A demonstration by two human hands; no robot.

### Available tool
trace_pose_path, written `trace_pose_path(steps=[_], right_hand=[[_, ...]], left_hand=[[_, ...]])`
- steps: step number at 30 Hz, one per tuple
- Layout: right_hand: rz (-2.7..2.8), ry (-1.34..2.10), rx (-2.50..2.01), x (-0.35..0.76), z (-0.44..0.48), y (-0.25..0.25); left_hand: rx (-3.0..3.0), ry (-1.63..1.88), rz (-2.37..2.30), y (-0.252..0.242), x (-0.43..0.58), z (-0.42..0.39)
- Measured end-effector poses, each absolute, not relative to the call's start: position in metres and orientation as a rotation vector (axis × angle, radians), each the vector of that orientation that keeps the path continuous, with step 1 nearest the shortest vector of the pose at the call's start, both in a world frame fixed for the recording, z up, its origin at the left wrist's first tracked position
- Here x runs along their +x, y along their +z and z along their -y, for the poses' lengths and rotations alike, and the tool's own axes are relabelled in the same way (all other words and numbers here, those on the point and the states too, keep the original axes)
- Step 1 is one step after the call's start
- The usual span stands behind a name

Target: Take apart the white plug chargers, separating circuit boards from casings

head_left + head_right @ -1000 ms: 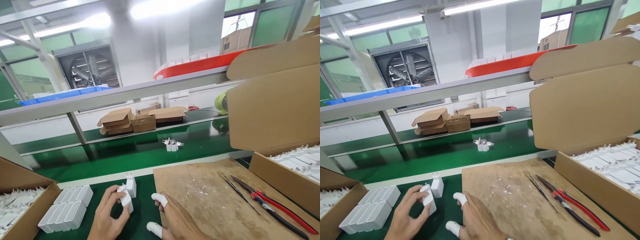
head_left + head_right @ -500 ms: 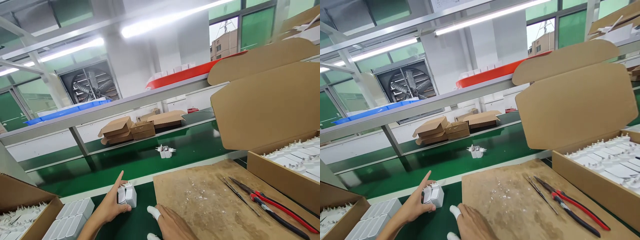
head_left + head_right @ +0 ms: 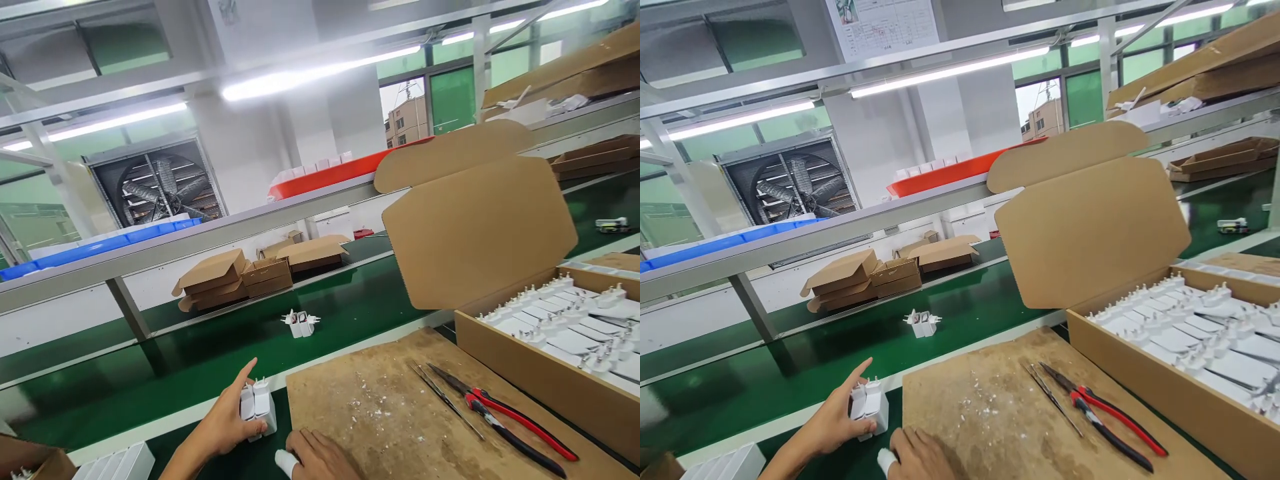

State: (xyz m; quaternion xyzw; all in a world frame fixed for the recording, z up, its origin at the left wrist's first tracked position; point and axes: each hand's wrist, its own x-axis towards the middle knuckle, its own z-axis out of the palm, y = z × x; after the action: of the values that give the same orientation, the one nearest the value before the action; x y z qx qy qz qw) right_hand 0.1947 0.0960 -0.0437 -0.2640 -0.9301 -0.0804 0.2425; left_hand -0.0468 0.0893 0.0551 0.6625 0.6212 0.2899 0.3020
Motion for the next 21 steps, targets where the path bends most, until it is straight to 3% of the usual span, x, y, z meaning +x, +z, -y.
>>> trace_pose_path(steps=[9,21], right_hand=[[2.542,-0.051,-0.834,0.212,-0.105,-0.042],[2.6,-0.007,-0.863,0.212,-0.1,-0.037]], left_hand=[[1.723,0.858,-1.651,0.041,-0.056,-0.086],[1.509,1.323,-1.999,0.0,-0.003,-0.072]])
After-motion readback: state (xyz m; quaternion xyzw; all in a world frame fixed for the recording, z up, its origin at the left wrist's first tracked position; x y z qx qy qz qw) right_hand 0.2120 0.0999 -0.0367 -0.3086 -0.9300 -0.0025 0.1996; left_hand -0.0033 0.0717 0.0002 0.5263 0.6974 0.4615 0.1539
